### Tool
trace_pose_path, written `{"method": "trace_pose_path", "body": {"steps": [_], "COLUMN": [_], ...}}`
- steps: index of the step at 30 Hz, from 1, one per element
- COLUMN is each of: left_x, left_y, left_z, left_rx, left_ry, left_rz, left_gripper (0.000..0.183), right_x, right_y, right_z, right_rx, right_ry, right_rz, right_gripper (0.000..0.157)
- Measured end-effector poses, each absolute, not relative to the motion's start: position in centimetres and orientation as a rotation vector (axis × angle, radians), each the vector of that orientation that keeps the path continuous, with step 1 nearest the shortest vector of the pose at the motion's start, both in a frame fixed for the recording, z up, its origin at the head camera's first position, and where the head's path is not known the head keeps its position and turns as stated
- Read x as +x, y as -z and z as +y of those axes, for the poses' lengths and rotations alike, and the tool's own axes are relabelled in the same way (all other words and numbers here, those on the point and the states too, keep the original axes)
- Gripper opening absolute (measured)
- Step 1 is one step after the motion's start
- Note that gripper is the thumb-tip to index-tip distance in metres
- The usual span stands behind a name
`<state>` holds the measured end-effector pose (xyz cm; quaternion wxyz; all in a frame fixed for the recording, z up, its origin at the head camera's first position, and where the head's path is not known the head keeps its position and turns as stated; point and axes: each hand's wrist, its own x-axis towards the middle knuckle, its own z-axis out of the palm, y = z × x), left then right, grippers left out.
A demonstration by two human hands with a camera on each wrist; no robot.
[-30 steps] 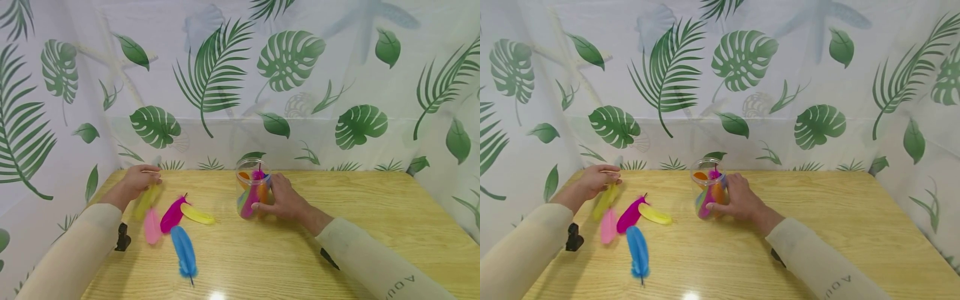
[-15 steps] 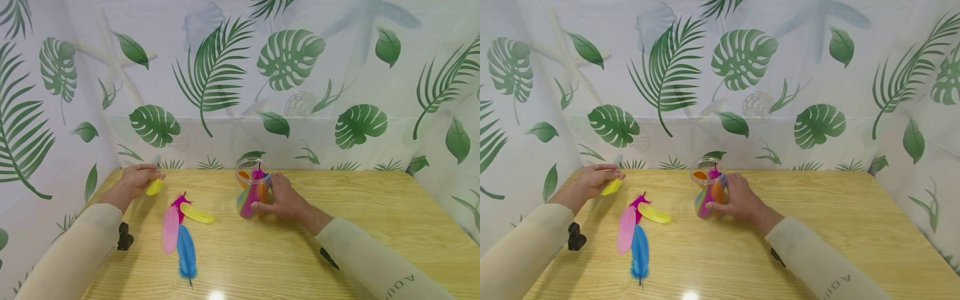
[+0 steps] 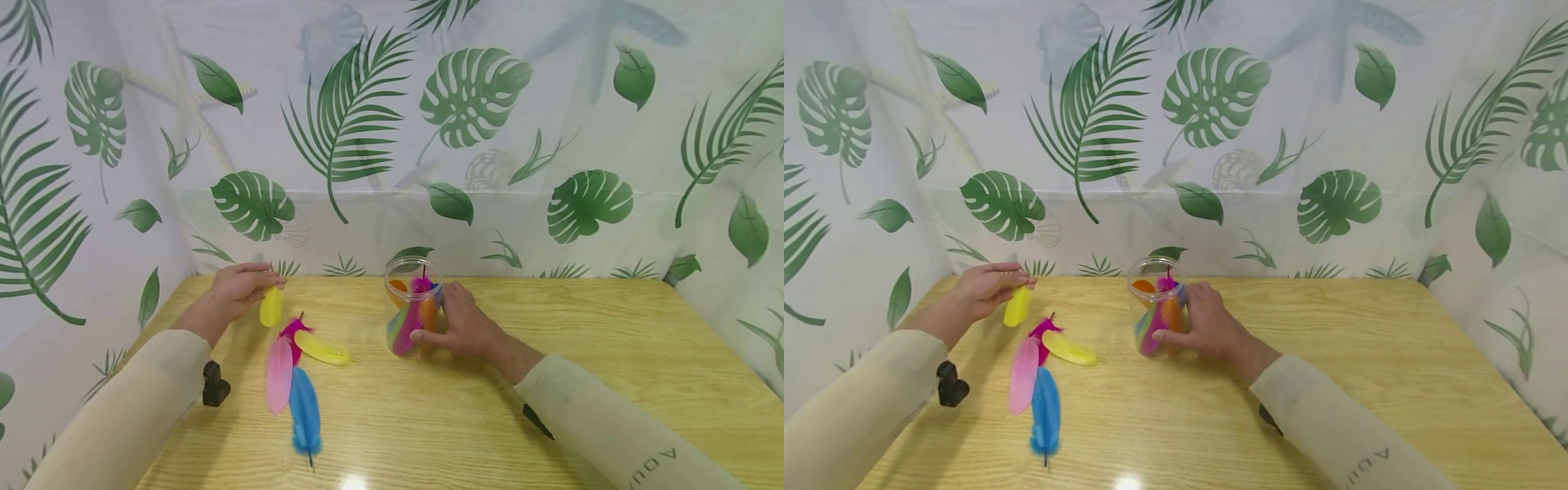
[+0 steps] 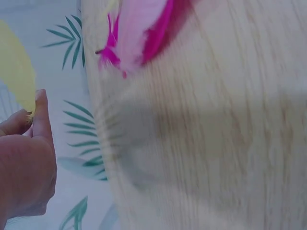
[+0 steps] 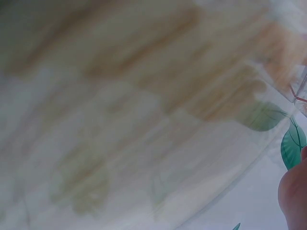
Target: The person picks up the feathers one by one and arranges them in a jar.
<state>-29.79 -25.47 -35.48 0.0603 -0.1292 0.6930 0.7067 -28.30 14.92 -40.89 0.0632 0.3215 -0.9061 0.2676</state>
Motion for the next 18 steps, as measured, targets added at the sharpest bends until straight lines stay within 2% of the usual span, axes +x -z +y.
{"method": "trace_pose_path", "body": {"steps": [11,18], "left_x": [-29.9,-29.5], "left_y": [34.2,33.1], "left_z": [-22.3,-20.4], "left_rx": [-0.472,-0.422], "left_ry": [-2.203,-2.197], "left_rz": [2.009,2.004], "left_gripper": [0.056,0.055], "right_x": [-28.2,-28.1], "right_y": [40.8,40.7], "right_z": [14.8,14.8], "right_rx": [0.976,0.94], "right_ry": [-0.766,-0.703], "right_rz": [-2.72,-2.742], "right_gripper": [0.082,0.084]}}
